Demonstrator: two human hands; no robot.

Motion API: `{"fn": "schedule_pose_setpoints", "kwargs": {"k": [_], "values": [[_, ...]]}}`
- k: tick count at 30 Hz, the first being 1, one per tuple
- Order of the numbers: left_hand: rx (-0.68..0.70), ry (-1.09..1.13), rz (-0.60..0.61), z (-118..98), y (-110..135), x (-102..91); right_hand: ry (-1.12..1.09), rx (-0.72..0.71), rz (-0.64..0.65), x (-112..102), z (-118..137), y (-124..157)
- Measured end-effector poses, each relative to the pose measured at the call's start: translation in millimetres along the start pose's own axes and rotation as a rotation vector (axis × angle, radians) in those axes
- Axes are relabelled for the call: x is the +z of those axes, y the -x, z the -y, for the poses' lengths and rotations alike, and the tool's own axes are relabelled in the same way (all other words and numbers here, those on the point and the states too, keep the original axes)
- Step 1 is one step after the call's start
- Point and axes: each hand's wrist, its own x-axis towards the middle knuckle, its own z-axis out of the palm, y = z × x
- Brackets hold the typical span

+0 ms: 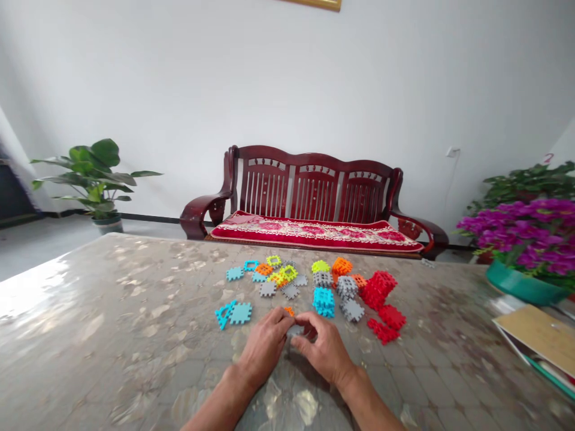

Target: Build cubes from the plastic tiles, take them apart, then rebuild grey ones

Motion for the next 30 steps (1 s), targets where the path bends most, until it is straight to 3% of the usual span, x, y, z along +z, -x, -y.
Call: {"fn": "schedule_pose_setpoints", "kwargs": {"k": [5, 10, 15, 18, 21, 25, 30], "values": [[-0.003, -0.03, -0.036, 3, 1, 2.6, 0.027, 0.036, 0.02, 4, 4, 1], [-0.005, -0.081, -0.14, 12, 0, 7.4, 0.137, -0.103, -0.067, 1, 3, 2], [-0.061, -0.144, -0.249, 24, -2, 11.0, 0.325, -0.232, -0.407, -25, -17, -3], [-0.084, -0.144, -0.24, 27, -3, 10.4, 0.458, -0.17, -0.653, -53, -40, -6], [-0.101, -0.129, -0.196, 25, -4, 8.2, 0.57, -0.067, -0.773, -80, -63, -6], [-0.132, -0.121, -0.139, 21, -5, 6.2, 0.638, 0.07, -0.729, -100, -75, -2], [-0.138, -0.107, -0.113, 21, -5, 5.8, 0.671, 0.212, -0.542, -111, -71, 3]]}}
